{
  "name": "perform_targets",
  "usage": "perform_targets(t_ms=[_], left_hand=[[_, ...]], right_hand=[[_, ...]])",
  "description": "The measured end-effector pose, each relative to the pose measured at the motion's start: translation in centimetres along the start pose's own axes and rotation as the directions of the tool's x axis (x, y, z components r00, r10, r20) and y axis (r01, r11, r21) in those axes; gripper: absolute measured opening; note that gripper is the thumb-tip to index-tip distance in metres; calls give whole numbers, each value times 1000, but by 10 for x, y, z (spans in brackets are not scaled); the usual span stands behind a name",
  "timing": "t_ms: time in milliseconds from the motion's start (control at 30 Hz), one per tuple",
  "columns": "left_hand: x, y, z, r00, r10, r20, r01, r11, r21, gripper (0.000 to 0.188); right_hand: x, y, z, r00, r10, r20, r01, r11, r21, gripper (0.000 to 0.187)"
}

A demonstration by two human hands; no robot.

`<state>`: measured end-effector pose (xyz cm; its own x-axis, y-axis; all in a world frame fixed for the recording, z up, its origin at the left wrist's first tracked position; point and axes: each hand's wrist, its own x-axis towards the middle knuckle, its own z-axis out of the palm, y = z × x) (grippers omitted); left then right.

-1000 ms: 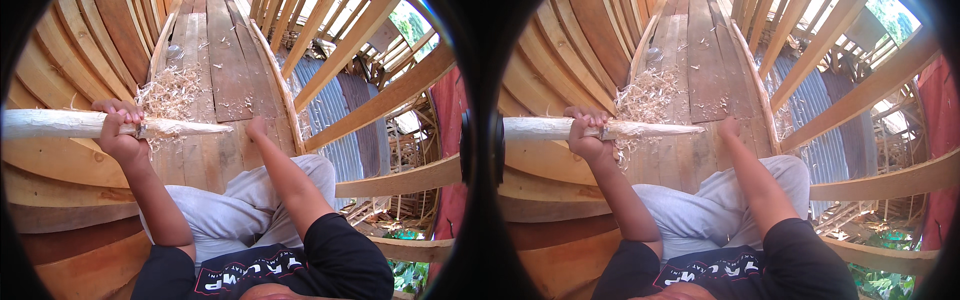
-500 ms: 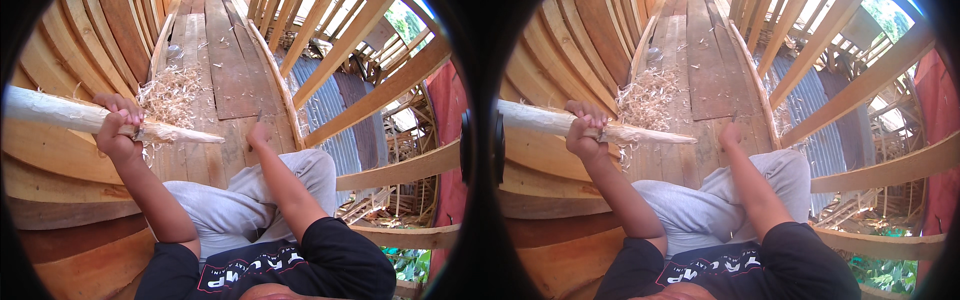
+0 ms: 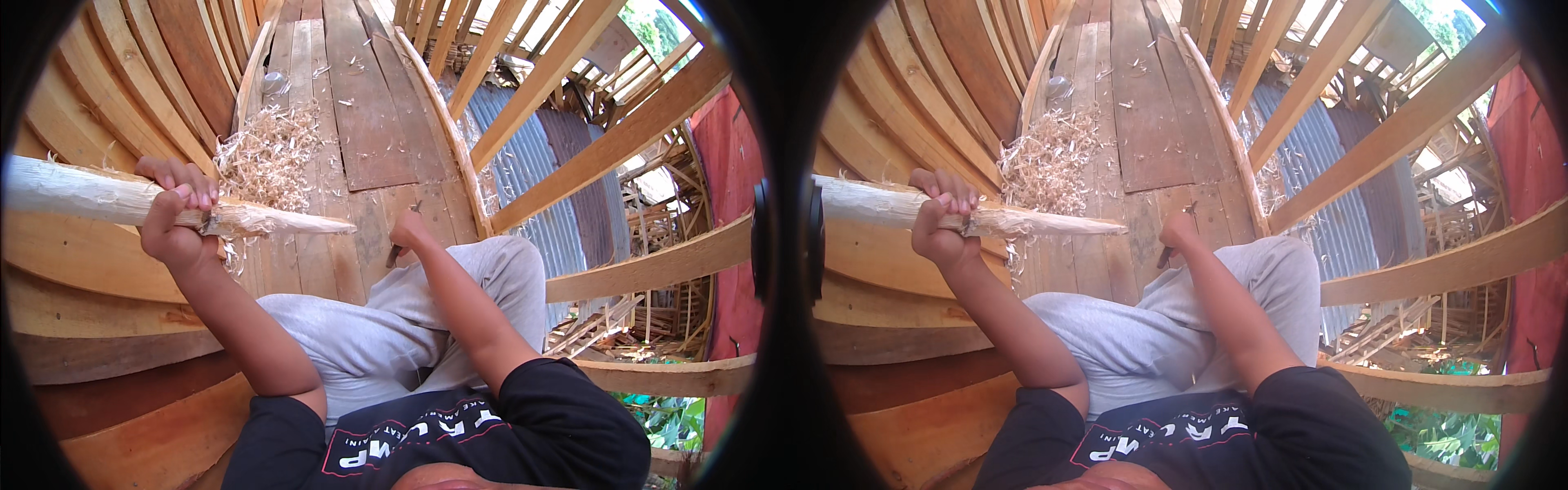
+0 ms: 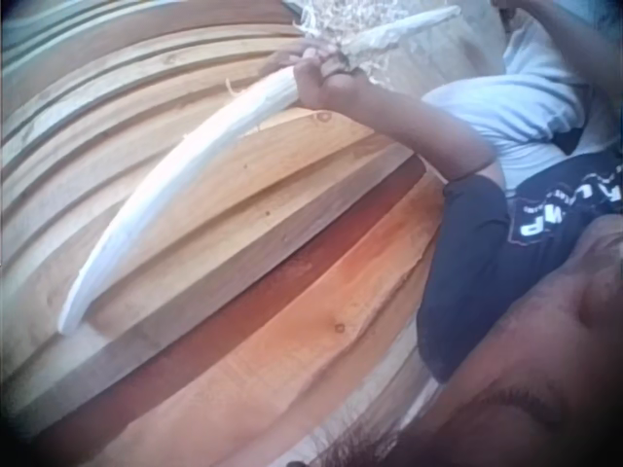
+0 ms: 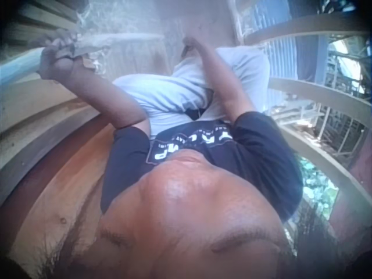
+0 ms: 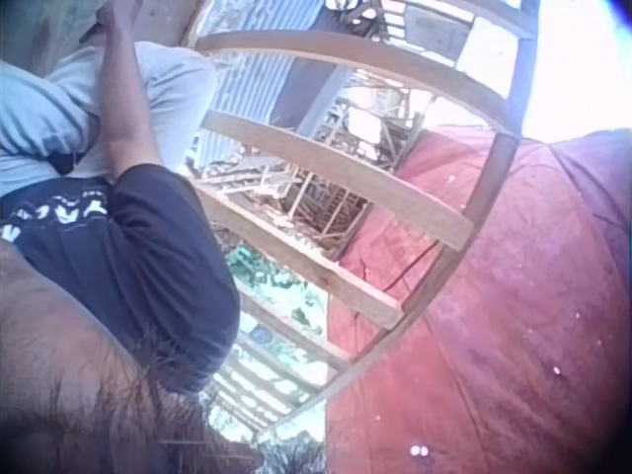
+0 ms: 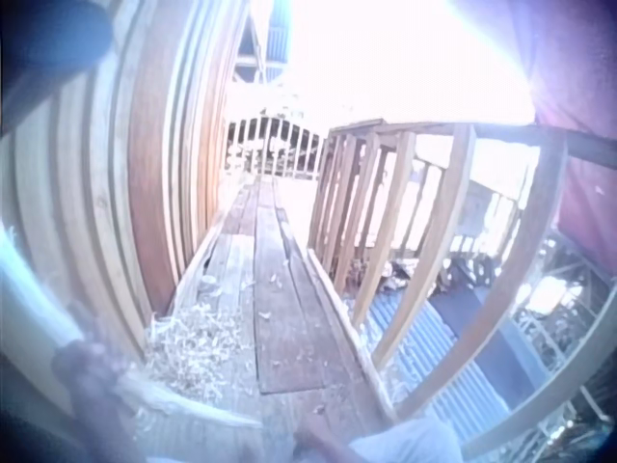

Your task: The person carves a long piece of wood using a knife, removing shavings and shaping the surface. The person holds the wood with one hand and uses the knife with the other to peel and smooth the wood.

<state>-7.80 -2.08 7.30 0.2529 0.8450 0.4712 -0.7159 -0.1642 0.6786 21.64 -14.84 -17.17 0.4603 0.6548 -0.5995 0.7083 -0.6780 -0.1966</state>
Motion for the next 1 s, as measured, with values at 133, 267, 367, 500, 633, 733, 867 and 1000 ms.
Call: perform_targets(t_ms=[133, 267, 367, 500, 633, 733, 867, 1000], left_hand=[[0, 1, 2, 1000, -18, 8, 18, 1000, -2, 21], [-1, 0, 0, 999, -23, 26, 23, 1000, -16, 21], [-1, 0, 1, 1000, -15, 23, 15, 1000, -4, 22], [2, -8, -4, 998, -56, 11, 56, 998, -21, 22], [0, -5, -2, 991, -132, -21, 132, 991, 8, 21], [0, -6, -2, 985, -171, -17, 171, 985, -8, 21], [1, -11, -6, 988, -148, -53, 148, 989, -1, 20], [1, -21, -10, 989, -142, -47, 141, 990, -25, 21]], right_hand=[[-11, -16, 6, 992, -97, 78, 19, 740, 673, 46], [0, -11, 7, 957, -68, -283, 262, 624, 736, 45], [15, 4, 3, 889, 94, -449, 166, 847, 505, 39], [45, 12, 19, 938, 83, -338, 34, 944, 328, 36], [36, -14, 29, 869, -312, -385, 441, 840, 315, 39], [46, -17, 26, 854, -200, -480, 455, 736, 502, 39], [58, -13, 6, 766, 194, -614, 267, 772, 577, 33], [73, -16, -9, 780, 285, -557, 119, 806, 580, 31]])
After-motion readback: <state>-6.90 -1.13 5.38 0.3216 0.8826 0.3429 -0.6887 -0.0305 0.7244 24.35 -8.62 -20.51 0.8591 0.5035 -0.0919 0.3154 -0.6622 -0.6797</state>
